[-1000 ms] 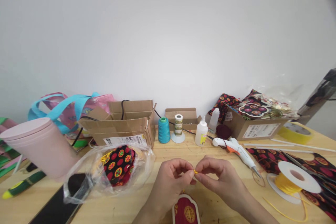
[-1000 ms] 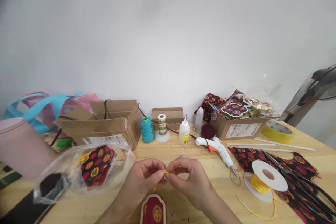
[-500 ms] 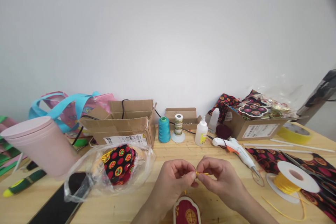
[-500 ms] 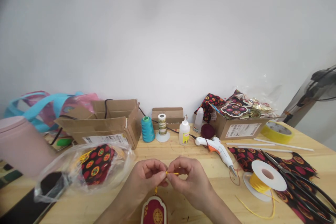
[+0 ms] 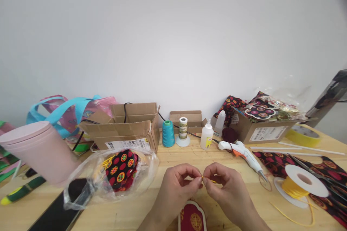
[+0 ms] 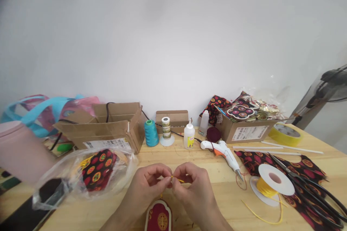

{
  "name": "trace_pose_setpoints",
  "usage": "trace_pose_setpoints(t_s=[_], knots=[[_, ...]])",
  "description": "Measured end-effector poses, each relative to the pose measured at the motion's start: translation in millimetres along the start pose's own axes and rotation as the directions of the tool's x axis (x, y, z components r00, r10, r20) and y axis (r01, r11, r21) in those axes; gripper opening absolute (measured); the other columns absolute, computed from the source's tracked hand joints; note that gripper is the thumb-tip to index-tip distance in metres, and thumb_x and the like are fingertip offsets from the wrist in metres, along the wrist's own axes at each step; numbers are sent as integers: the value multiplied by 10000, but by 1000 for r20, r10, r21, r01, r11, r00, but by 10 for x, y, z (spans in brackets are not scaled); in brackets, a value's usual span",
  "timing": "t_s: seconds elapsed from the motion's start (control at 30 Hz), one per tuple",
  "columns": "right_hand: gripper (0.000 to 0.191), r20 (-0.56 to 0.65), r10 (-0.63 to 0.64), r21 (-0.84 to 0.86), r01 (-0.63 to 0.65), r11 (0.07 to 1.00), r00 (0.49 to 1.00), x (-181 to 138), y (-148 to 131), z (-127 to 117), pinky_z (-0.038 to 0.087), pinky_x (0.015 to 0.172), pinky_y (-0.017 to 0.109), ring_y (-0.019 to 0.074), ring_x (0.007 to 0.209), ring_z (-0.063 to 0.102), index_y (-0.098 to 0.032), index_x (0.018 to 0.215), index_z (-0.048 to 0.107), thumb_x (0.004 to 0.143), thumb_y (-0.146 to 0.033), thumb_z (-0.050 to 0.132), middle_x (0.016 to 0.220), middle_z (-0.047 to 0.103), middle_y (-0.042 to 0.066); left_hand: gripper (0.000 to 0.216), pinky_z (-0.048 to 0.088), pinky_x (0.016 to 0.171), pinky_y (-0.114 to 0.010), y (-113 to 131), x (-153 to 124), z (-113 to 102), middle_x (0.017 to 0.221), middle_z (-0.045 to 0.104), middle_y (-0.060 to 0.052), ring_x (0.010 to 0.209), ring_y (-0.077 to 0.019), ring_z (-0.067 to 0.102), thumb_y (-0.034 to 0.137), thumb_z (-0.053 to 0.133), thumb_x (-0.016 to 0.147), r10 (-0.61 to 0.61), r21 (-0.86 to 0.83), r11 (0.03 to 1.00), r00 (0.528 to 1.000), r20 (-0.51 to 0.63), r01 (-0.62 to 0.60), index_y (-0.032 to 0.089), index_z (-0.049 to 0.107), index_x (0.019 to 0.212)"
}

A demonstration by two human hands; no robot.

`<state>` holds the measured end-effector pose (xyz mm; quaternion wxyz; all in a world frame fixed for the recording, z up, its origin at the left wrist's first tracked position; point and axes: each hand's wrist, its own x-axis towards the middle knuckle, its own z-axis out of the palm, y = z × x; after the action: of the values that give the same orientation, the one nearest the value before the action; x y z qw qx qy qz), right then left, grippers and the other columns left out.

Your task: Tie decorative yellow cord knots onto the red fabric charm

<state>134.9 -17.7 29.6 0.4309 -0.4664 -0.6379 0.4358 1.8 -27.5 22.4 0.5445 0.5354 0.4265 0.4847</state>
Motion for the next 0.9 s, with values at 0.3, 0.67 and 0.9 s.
trace_pose_setpoints(t_s=[0.3, 0.67, 0.9], knots=[[135, 49, 37, 211, -46, 976, 998, 33, 68, 1, 354, 430, 188, 94, 479, 468, -150, 579, 523, 625, -270, 567, 520, 524, -16, 85, 431, 574, -200, 43, 3, 6, 649, 579, -9, 615, -113, 535, 215, 592, 644, -5, 8, 1000, 999, -51, 5, 136, 595, 674], [180, 20, 44, 226, -48, 973, 999, 60, 112, -26, 370, 474, 204, 99, 508, 450, -149, 586, 553, 603, -317, 616, 537, 516, -16, 159, 420, 418, -190, 33, 11, 25, 551, 517, 25, 455, -66, 443, 280, 603, 634, -142, -153, 979, 989, -43, 134, 133, 612, 692], [180, 57, 71, 258, -83, 963, 996, 64, 92, -24, 364, 480, 192, 91, 503, 443, -143, 571, 568, 605, -314, 616, 514, 503, -27, 126, 368, 355, -158, -28, 34, -15, 556, 555, 23, 367, -37, 428, 246, 628, 609, -95, -95, 992, 992, -82, 87, 134, 626, 667]])
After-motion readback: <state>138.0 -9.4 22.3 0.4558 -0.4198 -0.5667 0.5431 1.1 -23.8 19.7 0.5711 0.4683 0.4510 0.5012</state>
